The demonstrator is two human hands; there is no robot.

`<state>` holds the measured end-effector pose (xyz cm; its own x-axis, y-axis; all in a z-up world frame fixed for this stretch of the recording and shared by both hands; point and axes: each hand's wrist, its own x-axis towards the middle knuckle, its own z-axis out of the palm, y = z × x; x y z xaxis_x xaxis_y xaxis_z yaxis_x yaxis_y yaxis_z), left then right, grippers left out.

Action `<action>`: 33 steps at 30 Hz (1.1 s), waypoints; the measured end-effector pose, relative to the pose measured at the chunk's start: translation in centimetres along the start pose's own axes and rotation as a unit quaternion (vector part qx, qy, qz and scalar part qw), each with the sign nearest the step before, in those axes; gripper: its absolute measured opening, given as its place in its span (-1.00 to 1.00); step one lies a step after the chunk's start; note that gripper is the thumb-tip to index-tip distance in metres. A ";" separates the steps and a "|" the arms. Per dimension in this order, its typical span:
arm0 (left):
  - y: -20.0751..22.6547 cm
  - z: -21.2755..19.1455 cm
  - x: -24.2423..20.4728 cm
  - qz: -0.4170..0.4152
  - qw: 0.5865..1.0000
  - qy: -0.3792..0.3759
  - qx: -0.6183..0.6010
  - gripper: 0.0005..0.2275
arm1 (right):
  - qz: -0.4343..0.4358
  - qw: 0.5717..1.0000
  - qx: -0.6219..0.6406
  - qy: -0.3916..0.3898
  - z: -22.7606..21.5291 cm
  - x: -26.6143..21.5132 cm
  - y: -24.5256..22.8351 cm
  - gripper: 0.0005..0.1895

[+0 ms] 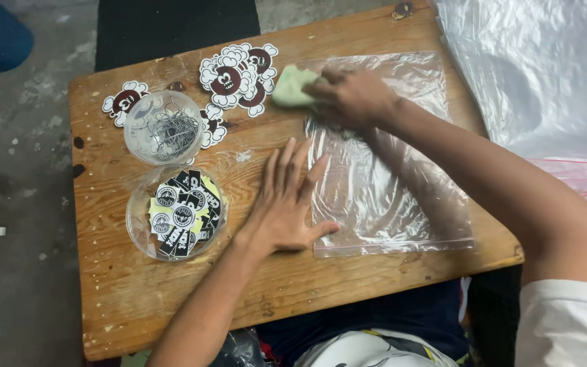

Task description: The person wipes a black bag with a green cloth, then peels the backing off a sticker and applies it to the bag. They then wipe a clear plastic bag with the cloth and place the black bag inside the plastic bag.

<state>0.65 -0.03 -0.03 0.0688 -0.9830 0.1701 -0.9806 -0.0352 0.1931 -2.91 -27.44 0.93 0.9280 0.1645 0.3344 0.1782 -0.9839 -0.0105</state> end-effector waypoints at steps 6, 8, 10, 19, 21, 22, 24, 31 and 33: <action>0.0 -0.1 0.4 -0.002 0.997 -0.065 0.034 0.02 | 0.209 0.972 -0.102 -0.015 2.5 0.6 5.5 -0.72; 0.0 -0.3 0.4 0.000 0.997 -0.068 0.029 -0.01 | 0.229 0.968 -0.093 -0.047 1.2 -0.3 3.1 -0.72; 0.1 -0.5 0.5 0.005 0.997 -0.070 0.023 -0.04 | 0.251 0.961 -0.085 -0.081 -0.5 -1.7 0.0 -0.70; 0.1 -0.4 0.5 -0.002 0.997 -0.082 0.010 -0.11 | 0.084 0.989 -0.041 -0.112 -4.9 -10.6 -9.3 -0.47; 0.0 -0.3 0.4 0.001 0.997 -0.078 0.021 -0.03 | 0.073 0.991 -0.026 -0.110 -5.4 -10.1 -8.0 -0.49; 0.0 -0.4 0.5 0.002 0.997 -0.079 0.020 -0.03 | 0.074 0.991 -0.026 -0.110 -6.0 -8.7 -6.9 -0.49; 0.2 -0.7 0.5 -0.002 0.997 -0.079 0.009 -0.05 | 0.296 0.936 0.020 -0.187 -7.2 -6.0 -4.7 -0.57; 0.0 -0.8 0.5 0.005 0.997 -0.080 0.006 -0.07 | 0.386 0.894 -0.201 -0.105 0.0 -9.6 10.3 -0.74; 0.1 -0.8 0.5 0.006 0.997 -0.075 0.014 -0.08 | 0.368 0.895 -0.218 -0.124 -0.4 -10.2 9.4 -0.85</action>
<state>0.77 -0.40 0.80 0.0309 -0.9992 0.0250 -0.9859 -0.0264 0.1652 -10.89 -38.36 -2.23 0.7950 -0.5830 0.1672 -0.6063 -0.7566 0.2449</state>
